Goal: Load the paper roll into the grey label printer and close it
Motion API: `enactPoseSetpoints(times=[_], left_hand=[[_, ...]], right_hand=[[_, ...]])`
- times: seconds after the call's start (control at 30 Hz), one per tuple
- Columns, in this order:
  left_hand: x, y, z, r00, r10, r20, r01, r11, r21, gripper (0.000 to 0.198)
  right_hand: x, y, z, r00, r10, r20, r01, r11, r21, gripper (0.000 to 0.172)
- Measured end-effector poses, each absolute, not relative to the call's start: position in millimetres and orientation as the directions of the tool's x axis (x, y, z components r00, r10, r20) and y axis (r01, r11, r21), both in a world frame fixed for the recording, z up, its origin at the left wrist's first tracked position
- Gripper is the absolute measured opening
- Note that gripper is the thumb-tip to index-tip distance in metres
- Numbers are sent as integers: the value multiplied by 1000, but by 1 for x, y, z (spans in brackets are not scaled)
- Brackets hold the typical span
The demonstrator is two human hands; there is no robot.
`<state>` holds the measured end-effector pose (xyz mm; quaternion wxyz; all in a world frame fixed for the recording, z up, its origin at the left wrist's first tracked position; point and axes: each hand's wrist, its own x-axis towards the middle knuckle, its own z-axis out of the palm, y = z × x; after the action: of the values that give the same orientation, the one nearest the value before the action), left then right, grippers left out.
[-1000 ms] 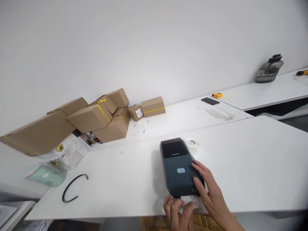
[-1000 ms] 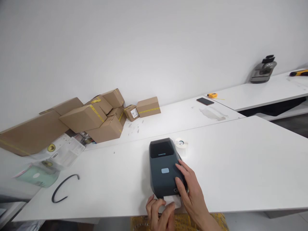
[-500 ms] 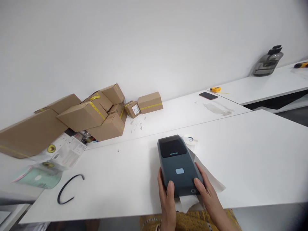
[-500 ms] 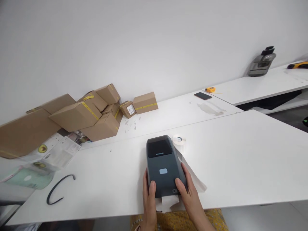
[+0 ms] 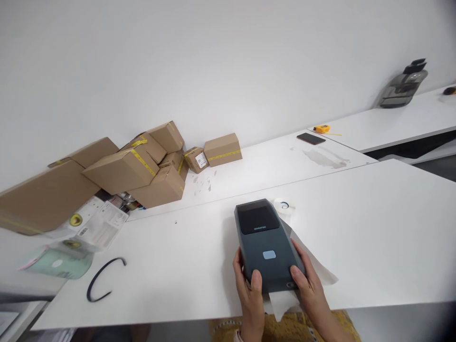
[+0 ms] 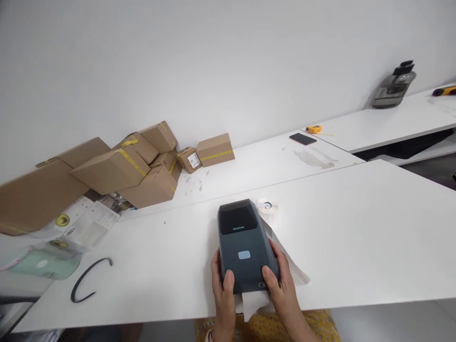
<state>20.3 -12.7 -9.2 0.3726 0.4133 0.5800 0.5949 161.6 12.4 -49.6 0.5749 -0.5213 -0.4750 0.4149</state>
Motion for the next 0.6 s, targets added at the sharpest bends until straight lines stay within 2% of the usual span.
enactPoseSetpoints(times=[0.1,0.23,0.3,0.33,0.4,0.47,0.6], left_hand=[[17,-23,-10,-351,936,33,8,-32,999,70],[19,-52,-30,-564,825,-27,39,59,997,62],[23,-63,-39,-584,807,-91,-11,105,994,55],[27,-66,-41,-533,831,-160,-75,142,987,59],[35,-67,-37,-311,890,-332,-228,270,936,70],[45,-64,-25,-128,888,-442,-330,382,863,76],[59,-65,-1,-147,904,-401,-403,315,859,64]], right_hand=[[162,10,-40,192,962,195,62,187,-980,61],[161,7,-27,148,940,308,127,291,-948,52],[161,8,-25,131,932,338,147,319,-936,49],[162,8,-25,125,928,352,155,332,-930,48],[163,10,-26,116,918,379,173,357,-918,48],[166,11,-27,99,912,398,187,376,-908,48],[168,12,-30,73,905,419,198,398,-896,48]])
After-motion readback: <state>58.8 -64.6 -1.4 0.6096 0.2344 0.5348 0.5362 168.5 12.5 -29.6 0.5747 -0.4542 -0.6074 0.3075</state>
